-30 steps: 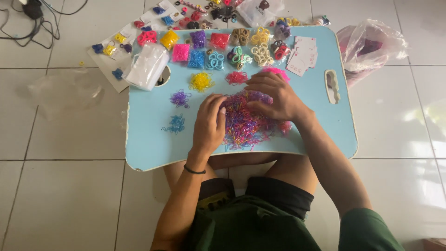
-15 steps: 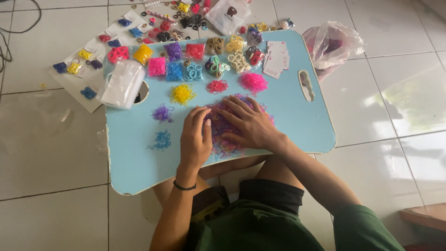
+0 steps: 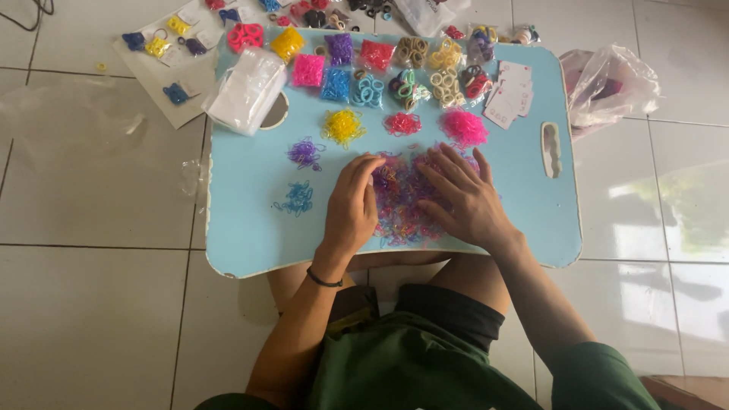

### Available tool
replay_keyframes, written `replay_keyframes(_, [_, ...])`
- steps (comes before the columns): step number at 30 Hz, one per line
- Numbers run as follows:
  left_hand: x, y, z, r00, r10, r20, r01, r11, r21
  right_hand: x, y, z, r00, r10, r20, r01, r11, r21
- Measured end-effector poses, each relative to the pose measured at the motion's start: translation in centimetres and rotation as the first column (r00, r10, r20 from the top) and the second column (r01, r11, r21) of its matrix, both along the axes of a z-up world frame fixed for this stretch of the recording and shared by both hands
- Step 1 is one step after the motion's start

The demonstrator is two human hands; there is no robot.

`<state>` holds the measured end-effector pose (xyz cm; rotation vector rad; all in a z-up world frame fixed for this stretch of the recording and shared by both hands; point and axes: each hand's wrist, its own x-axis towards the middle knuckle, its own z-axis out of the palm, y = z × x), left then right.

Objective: Sorting through a pile of colorful rubber bands on a small table

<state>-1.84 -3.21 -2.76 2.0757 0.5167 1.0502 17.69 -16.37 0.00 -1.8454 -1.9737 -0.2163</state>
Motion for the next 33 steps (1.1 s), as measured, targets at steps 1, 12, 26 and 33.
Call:
replay_keyframes(1, [0.0, 0.0, 0.0, 1.0, 0.002, 0.001, -0.002, 1.0, -0.001, -0.2, 0.4, 0.1, 1.0, 0.002, 0.001, -0.002, 1.0, -0.001])
replay_keyframes(12, [-0.1, 0.1, 0.6, 0.999, 0.03, -0.014, -0.031, 0.999, -0.024, -1.4, 5.5, -0.7, 1.0, 0.011, 0.007, -0.011, 0.997, 0.072])
replay_keyframes(26, [0.1, 0.2, -0.7, 0.998, 0.058, 0.031, -0.056, 0.995, -0.077, 1.4, 3.5, 1.2, 0.998, 0.001, -0.068, 0.005, 0.995, 0.096])
replay_keyframes(33, [0.1, 0.3, -1.0, 0.999, 0.039, 0.025, -0.037, 0.998, -0.059, 1.9, 1.7, 1.2, 0.992, -0.022, -0.123, 0.035, 0.994, 0.101])
